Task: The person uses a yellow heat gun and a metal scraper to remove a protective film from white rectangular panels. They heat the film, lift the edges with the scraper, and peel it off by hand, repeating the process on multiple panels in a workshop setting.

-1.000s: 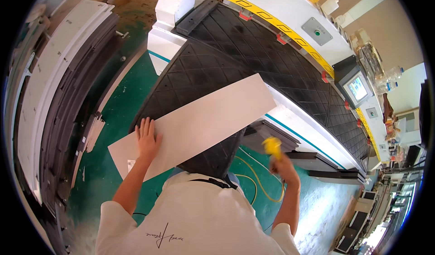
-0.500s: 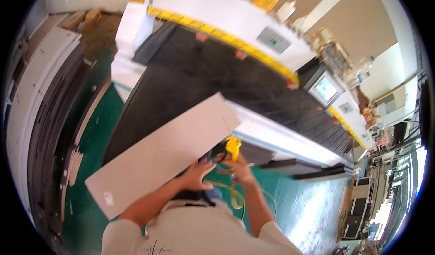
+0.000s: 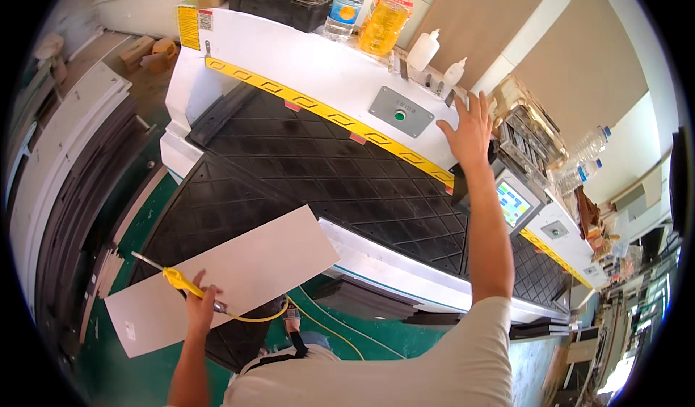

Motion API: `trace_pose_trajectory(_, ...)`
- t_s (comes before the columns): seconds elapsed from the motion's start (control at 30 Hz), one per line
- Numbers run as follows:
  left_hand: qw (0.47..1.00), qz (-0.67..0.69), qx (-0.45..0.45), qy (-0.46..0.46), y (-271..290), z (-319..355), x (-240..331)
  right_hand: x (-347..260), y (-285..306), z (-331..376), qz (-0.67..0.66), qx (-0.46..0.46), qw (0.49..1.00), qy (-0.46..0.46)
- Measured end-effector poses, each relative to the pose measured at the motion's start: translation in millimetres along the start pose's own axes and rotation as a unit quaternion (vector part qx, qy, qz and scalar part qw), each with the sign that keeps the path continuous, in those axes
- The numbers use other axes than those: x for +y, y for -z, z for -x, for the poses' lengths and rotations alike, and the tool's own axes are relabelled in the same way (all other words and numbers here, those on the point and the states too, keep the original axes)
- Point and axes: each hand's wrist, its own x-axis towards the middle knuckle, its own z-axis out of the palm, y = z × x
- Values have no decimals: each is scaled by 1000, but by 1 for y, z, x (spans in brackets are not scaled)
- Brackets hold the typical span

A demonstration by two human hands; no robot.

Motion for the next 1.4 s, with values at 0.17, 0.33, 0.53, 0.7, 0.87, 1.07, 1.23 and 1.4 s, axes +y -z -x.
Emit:
trace_pose_trajectory(0.17,930,-324,84,-151,25,-51,-54,35,-36,-45,90,-3,993,79)
trace_pose_trajectory(0.33,817,-554,3,-157,10,-74,-60,-42,-11,47,-185,109,975,57)
trace_pose_trajectory(0.53,797,-553,113,-215,16,-77,-79,-194,-165,166,-524,-283,799,87)
trace_pose_trajectory(0.7,786,-550,128,-251,9,-80,-71,-229,-248,188,-425,-221,835,269)
trace_pose_trajectory(0.87,788,-559,117,-229,10,-87,-73,-245,-269,191,-423,-230,812,331)
trace_pose_trajectory(1.07,778,-566,114,-248,17,-88,-79,-251,-267,191,-404,-285,806,325)
trace_pose_trajectory(1.23,768,-575,115,-256,17,-90,-85,-232,-240,226,-353,-322,813,333)
trace_pose_trajectory(1.4,778,-573,110,-234,15,-87,-79,-157,-155,310,-340,-414,776,333)
